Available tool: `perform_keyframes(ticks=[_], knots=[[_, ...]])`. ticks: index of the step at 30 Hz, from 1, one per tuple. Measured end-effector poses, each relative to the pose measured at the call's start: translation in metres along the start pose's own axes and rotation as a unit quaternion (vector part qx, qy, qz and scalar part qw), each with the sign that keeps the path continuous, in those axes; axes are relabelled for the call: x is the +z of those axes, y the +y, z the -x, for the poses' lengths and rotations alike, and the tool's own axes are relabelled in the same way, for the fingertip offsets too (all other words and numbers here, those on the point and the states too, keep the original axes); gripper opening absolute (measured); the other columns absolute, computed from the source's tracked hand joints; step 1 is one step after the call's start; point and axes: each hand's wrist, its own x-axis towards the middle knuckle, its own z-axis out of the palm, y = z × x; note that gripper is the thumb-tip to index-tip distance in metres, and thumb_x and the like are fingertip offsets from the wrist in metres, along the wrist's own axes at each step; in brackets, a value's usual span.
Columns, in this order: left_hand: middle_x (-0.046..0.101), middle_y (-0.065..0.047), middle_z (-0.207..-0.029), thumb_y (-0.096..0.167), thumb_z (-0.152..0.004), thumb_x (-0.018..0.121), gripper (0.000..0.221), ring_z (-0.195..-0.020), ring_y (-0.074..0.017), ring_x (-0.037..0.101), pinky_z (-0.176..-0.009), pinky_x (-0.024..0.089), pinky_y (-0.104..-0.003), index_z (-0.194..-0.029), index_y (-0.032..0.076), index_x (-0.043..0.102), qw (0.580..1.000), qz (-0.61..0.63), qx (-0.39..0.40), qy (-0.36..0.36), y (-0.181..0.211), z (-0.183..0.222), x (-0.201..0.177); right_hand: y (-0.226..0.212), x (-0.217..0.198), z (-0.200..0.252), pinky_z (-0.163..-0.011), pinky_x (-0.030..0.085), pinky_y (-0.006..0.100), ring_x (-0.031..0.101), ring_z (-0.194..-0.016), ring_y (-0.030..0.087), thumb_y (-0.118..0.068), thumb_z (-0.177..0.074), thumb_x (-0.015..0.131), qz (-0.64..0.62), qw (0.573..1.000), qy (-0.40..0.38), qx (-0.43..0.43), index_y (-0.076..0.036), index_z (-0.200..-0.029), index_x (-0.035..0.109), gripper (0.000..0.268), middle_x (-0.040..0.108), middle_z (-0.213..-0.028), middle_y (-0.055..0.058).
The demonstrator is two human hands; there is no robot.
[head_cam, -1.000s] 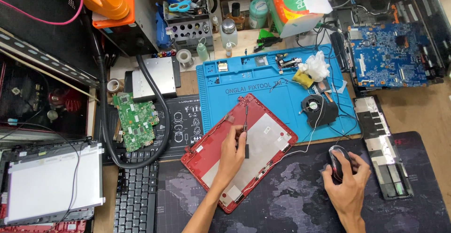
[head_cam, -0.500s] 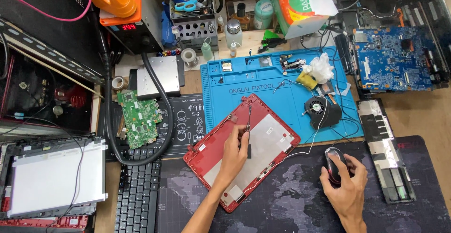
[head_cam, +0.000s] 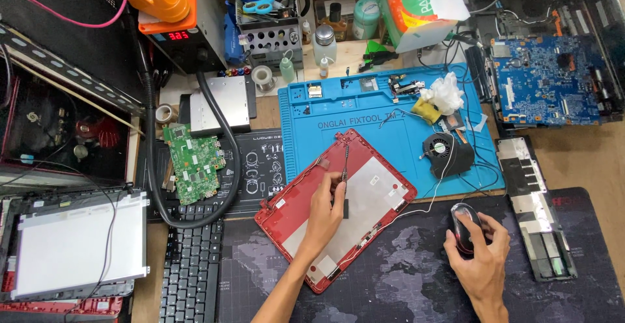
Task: Repairing a laptop by routing internal cables and positioning components using tweezers
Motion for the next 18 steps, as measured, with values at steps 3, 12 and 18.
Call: perform_keyframes(ticks=[3,12,18], knots=[[0.051,-0.001,-0.083,0.025,-0.108,0.046,0.020,-0.073,-0.0153,0.045,-0.069,0.038,-0.034,-0.114,0.008,0.055,1.000,-0.001,0.003,0.001,-0.0009,0.0002,0.0001,0.0027,0.0007,0.0007,-0.109,0.046,0.054,0.053,-0.120,0.035,-0.019,-0.084,0.078,0.002,1.000,-0.008,0.000,-0.020,-0.132,0.070,0.049,0.049,-0.138,0.019],[0.052,-0.001,-0.083,0.025,-0.108,0.046,0.020,-0.072,-0.0150,0.045,-0.068,0.038,-0.034,-0.115,0.008,0.055,1.000,-0.002,-0.001,0.003,-0.0024,0.0002,0.0007,0.0039,0.0023,0.0023,-0.107,0.047,0.052,0.054,-0.120,0.039,-0.015,-0.085,0.078,0.000,1.000,0.016,-0.011,-0.019,-0.137,0.067,0.053,0.049,-0.138,0.023],[0.052,-0.001,-0.083,0.026,-0.108,0.046,0.022,-0.073,-0.0149,0.046,-0.069,0.038,-0.034,-0.117,0.008,0.055,1.000,-0.002,-0.005,0.003,-0.0022,0.0001,0.0010,0.0052,0.0034,0.0021,-0.103,0.047,0.057,0.056,-0.112,0.037,-0.018,-0.084,0.077,0.010,1.000,0.003,0.007,-0.017,-0.139,0.065,0.056,0.050,-0.137,0.019]])
